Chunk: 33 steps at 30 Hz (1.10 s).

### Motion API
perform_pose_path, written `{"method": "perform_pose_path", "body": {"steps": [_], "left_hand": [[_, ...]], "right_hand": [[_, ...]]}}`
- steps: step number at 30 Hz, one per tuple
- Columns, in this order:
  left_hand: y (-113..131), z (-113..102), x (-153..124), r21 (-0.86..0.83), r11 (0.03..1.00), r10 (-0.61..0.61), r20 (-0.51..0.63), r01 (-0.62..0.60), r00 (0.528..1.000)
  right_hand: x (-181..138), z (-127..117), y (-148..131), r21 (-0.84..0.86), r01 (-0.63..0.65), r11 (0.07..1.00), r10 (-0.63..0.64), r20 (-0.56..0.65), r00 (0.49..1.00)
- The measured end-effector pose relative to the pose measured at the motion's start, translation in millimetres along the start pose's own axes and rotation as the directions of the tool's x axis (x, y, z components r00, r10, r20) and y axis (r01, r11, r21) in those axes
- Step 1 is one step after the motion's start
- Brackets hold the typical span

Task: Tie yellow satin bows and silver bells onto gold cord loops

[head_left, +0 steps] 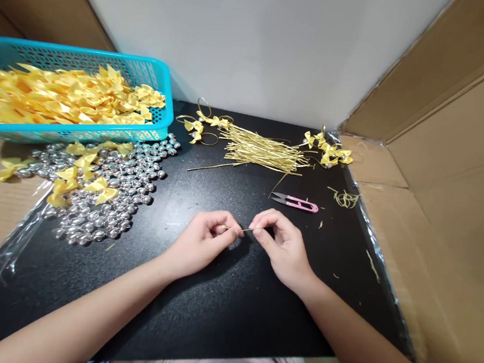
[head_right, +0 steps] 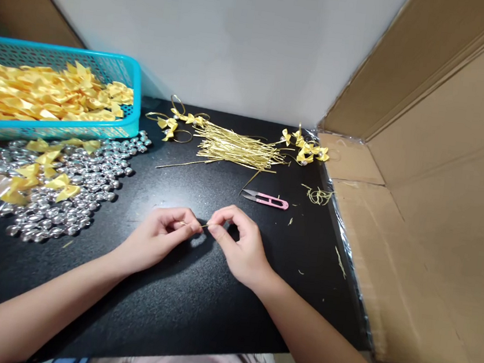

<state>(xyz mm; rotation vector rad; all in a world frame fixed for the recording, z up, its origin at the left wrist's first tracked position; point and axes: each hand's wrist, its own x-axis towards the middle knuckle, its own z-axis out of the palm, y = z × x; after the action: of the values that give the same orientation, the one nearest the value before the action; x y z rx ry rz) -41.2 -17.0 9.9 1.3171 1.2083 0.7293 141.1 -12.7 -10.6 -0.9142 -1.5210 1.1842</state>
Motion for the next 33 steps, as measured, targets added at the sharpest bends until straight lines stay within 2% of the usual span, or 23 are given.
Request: {"method": "perform_pose_path", "body": {"steps": [3, 5, 9, 11, 16, 25, 28, 31, 33], "left_hand": [[-1.4, -0.2, -0.5, -0.008, 0.999, -0.035, -0.01, 0.035, 0.999], [-2.1, 0.2, -0.9, -0.011, 0.999, -0.048, -0.012, 0.048, 0.999], [-2.4, 1.2, -1.4, -0.031, 0.999, -0.02, -0.006, 0.02, 1.0], [-1.9, 1.2, -1.6, -0.036, 0.999, 0.002, -0.002, -0.002, 1.0], [0.2, 0.4, -1.1, -0.027, 1.0, -0.001, 0.013, 0.002, 1.0], [2.7, 0.8, -0.6, -0.03, 0.999, -0.023, 0.008, 0.023, 1.0], [1.6, 0.4, -1.9, -0.072, 0.996, -0.05, -0.036, 0.048, 0.998], [-0.8, 0.7, -3.4, -0.12, 0.991, -0.066, -0.084, 0.056, 0.994], [-2.6, 0.9, -4.1, -0.14, 0.988, -0.08, -0.1, 0.065, 0.992]], "right_hand": [[1.5, -7.7, -2.3, 0.025, -0.053, 0.998, 0.055, -0.105, 0.993], [2.2, -11.8, -4.2, -0.023, -0.059, 0.998, 0.056, -0.123, 0.991], [2.4, -9.3, -8.0, -0.247, 0.065, 0.967, -0.057, 0.041, 0.998], [2.2, -4.9, -9.0, -0.316, 0.125, 0.941, -0.106, 0.078, 0.991], [2.1, -2.1, -9.8, -0.389, 0.168, 0.906, -0.165, 0.041, 0.985], [3.9, -11.7, -15.2, -0.553, 0.208, 0.807, -0.198, 0.079, 0.977], [10.1, -27.2, -11.5, -0.699, 0.142, 0.701, -0.2, -0.001, 0.98], [17.5, -46.1, -2.3, -0.876, -0.053, 0.479, -0.154, -0.143, 0.978], [20.6, -54.7, 4.5, -0.919, -0.133, 0.372, -0.105, -0.184, 0.977]]}}
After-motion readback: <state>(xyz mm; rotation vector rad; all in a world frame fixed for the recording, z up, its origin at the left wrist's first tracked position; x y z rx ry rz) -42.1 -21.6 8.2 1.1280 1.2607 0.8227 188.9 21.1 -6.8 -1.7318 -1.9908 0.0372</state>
